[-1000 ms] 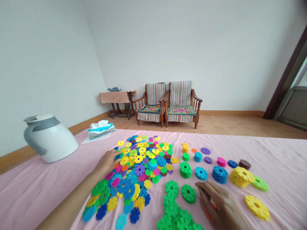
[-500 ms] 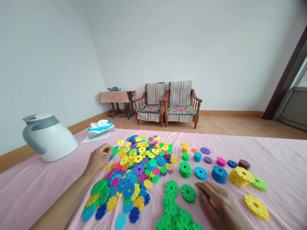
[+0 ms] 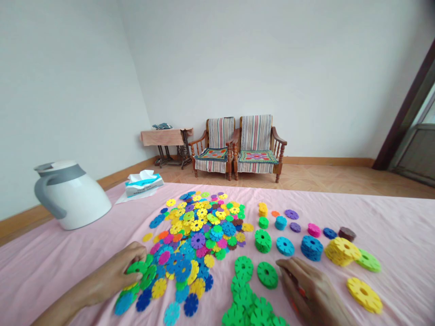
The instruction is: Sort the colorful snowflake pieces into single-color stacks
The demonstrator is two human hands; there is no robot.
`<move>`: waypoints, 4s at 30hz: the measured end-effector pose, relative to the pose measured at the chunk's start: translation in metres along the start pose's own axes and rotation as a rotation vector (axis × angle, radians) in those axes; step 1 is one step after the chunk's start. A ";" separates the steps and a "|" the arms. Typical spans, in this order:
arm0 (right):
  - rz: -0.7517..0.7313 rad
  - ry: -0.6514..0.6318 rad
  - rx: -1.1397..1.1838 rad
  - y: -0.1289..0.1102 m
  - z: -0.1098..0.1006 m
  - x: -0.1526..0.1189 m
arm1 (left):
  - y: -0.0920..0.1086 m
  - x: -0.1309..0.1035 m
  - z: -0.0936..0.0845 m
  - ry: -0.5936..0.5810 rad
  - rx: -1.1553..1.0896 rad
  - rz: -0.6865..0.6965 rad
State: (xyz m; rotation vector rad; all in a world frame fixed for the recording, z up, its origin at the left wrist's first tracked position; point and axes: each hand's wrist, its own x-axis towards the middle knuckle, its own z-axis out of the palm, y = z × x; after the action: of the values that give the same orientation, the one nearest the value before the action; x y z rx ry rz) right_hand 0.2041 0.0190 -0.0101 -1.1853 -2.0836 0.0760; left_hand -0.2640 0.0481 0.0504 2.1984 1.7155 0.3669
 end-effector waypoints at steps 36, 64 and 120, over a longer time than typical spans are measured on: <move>0.020 -0.073 -0.026 -0.002 -0.003 0.001 | 0.035 0.060 0.013 0.105 -0.052 0.110; 0.054 -0.047 0.049 0.001 0.001 -0.002 | 0.211 0.008 0.090 -0.263 -0.307 0.292; 0.025 -0.036 -0.021 -0.003 -0.003 0.002 | 0.089 0.061 0.040 0.155 0.144 0.146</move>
State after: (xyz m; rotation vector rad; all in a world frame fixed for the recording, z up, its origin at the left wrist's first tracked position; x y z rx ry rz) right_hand 0.2030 0.0174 -0.0057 -1.2312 -2.1060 0.0880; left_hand -0.1546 0.0832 0.0505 2.4659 1.7116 0.4755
